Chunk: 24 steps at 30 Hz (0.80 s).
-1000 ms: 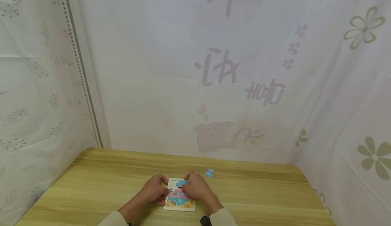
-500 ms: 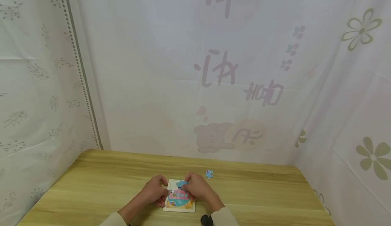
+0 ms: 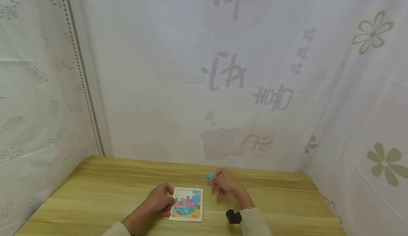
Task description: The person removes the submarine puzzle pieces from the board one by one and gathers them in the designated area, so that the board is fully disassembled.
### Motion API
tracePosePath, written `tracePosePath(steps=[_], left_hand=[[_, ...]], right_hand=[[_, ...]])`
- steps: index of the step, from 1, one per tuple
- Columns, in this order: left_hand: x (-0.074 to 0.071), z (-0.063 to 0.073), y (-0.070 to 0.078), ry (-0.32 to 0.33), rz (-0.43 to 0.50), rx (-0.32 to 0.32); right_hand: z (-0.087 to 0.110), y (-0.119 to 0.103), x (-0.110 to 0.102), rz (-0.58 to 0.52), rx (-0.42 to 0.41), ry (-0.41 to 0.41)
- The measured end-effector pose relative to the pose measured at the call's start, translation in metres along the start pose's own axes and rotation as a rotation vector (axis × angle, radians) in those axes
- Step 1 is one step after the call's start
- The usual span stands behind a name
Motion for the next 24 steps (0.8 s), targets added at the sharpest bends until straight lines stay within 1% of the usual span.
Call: tracePosePath(steps=[4, 6, 8, 10, 14, 18, 21, 24], left_hand=[[0.0, -0.001, -0.001, 0.0, 0.005, 0.011], [0.0, -0.001, 0.0, -0.004, 0.012, 0.014], [0.0, -0.001, 0.0, -0.008, 0.017, 0.014], [0.0, -0.001, 0.0, -0.009, 0.022, 0.014], [-0.001, 0.0, 0.0, -0.004, 0.014, 0.014], [-0.001, 0.001, 0.0, -0.003, 0.011, 0.01], [-0.001, 0.001, 0.001, -0.012, 0.013, 0.0], [-0.001, 0.001, 0.001, -0.016, 0.012, -0.003]], right_hand=[[-0.004, 0.011, -0.032, 0.001, -0.002, 0.109], [-0.006, 0.021, -0.046, 0.008, 0.017, 0.163], [-0.007, 0.031, -0.057, 0.02, 0.042, 0.196], [-0.008, 0.04, -0.064, 0.03, 0.062, 0.205], [-0.009, 0.056, -0.07, 0.04, 0.094, 0.194], [-0.012, 0.066, -0.071, 0.092, 0.095, 0.198], [-0.013, 0.071, -0.07, 0.116, 0.097, 0.224], [-0.015, 0.074, -0.069, 0.117, 0.115, 0.262]])
Point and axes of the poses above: each hand's wrist, its own z-axis away from the middle knuckle, its own x-axis out of the palm, y = z × x, the point moved 8 cm from there along -z, towards the middle knuckle, and after that the axes turned 13 degrees about y, right-handed, at the moved point
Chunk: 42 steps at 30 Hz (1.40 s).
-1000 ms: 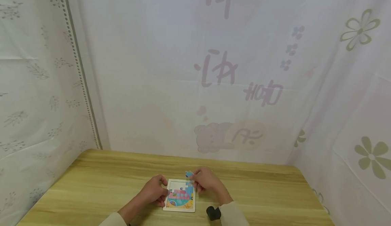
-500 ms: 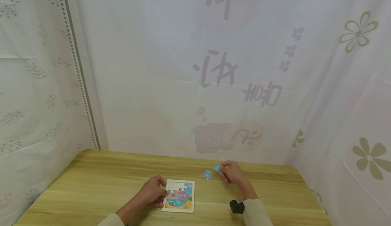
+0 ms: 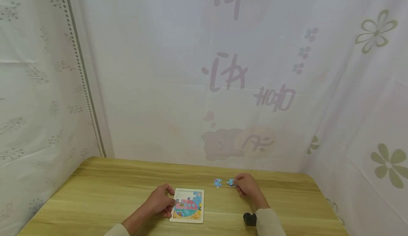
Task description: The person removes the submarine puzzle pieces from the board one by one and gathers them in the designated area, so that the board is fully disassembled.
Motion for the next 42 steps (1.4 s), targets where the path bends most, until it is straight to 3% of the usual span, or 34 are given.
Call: tracePosePath(steps=[8, 16, 21, 27, 33, 42], left_hand=[[0.0, -0.001, -0.001, 0.004, -0.004, 0.009], [0.002, -0.001, -0.002, -0.005, -0.004, 0.02], [0.001, -0.001, -0.002, 0.005, -0.013, 0.026], [0.0, -0.002, -0.002, 0.011, -0.007, 0.011], [0.001, -0.002, -0.002, 0.013, -0.001, 0.013], [0.001, -0.002, -0.001, 0.01, -0.012, 0.004]], right_hand=[[0.003, -0.003, 0.0, 0.018, 0.025, 0.07], [0.008, -0.004, 0.004, -0.031, 0.018, 0.051], [0.017, -0.016, 0.017, -0.024, -0.048, 0.003], [0.039, -0.045, 0.041, -0.059, -0.108, -0.13], [0.061, -0.063, 0.071, -0.112, -0.111, -0.268], [0.079, -0.069, 0.098, -0.126, -0.096, -0.323]])
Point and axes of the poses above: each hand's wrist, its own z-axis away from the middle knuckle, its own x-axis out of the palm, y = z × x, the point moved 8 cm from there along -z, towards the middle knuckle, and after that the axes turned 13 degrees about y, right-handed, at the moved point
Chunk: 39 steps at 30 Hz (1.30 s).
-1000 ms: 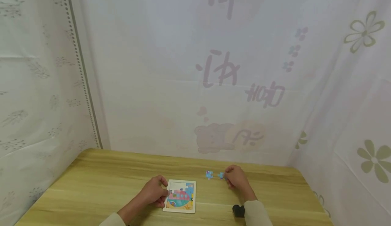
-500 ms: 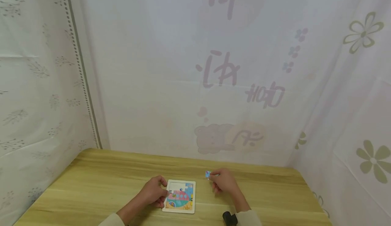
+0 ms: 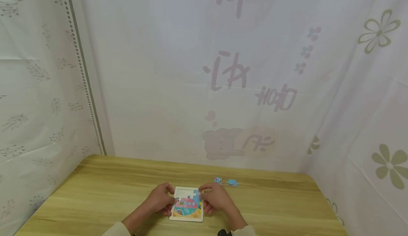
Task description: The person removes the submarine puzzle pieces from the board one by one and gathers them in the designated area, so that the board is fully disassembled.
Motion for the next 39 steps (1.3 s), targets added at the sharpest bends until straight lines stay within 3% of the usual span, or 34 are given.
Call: tracePosePath(steps=[22, 31, 39], left_hand=[[0.0, -0.001, 0.001, -0.001, 0.01, 0.006], [-0.004, -0.002, 0.0, 0.015, 0.005, 0.005], [0.0, -0.001, 0.0, -0.005, 0.017, 0.0]], right_hand=[[0.001, -0.006, 0.019, 0.242, -0.104, 0.141], [-0.005, -0.01, 0.023, 0.237, -0.146, 0.076], [-0.006, -0.004, 0.023, 0.174, -0.103, 0.034]])
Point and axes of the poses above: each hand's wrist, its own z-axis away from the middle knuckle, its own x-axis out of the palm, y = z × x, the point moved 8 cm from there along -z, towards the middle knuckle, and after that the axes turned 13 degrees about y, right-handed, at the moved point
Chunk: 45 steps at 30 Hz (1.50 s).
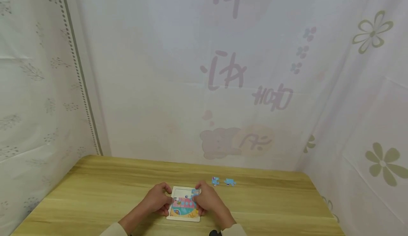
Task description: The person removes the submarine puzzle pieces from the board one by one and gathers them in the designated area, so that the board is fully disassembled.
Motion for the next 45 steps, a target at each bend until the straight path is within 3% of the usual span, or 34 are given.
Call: tracePosePath(steps=[11, 26, 33, 36, 41, 45], left_hand=[[0.001, 0.0, -0.002, -0.002, 0.017, -0.01], [0.002, -0.001, 0.0, 0.002, 0.009, 0.014], [0.0, 0.0, 0.0, 0.002, 0.011, 0.009], [-0.001, 0.0, -0.001, 0.003, 0.006, 0.01], [-0.001, -0.001, -0.003, 0.003, 0.002, 0.017], [0.0, -0.001, -0.002, 0.001, 0.003, 0.027]], right_hand=[[0.002, -0.002, 0.001, 0.043, -0.016, -0.002], [-0.001, -0.001, -0.002, 0.081, -0.04, 0.062], [-0.001, -0.004, -0.002, 0.05, -0.018, 0.07], [-0.001, -0.002, -0.001, 0.022, -0.034, 0.035], [-0.001, 0.004, -0.003, -0.135, -0.034, -0.093], [-0.002, 0.01, -0.019, -0.176, 0.0, -0.099]])
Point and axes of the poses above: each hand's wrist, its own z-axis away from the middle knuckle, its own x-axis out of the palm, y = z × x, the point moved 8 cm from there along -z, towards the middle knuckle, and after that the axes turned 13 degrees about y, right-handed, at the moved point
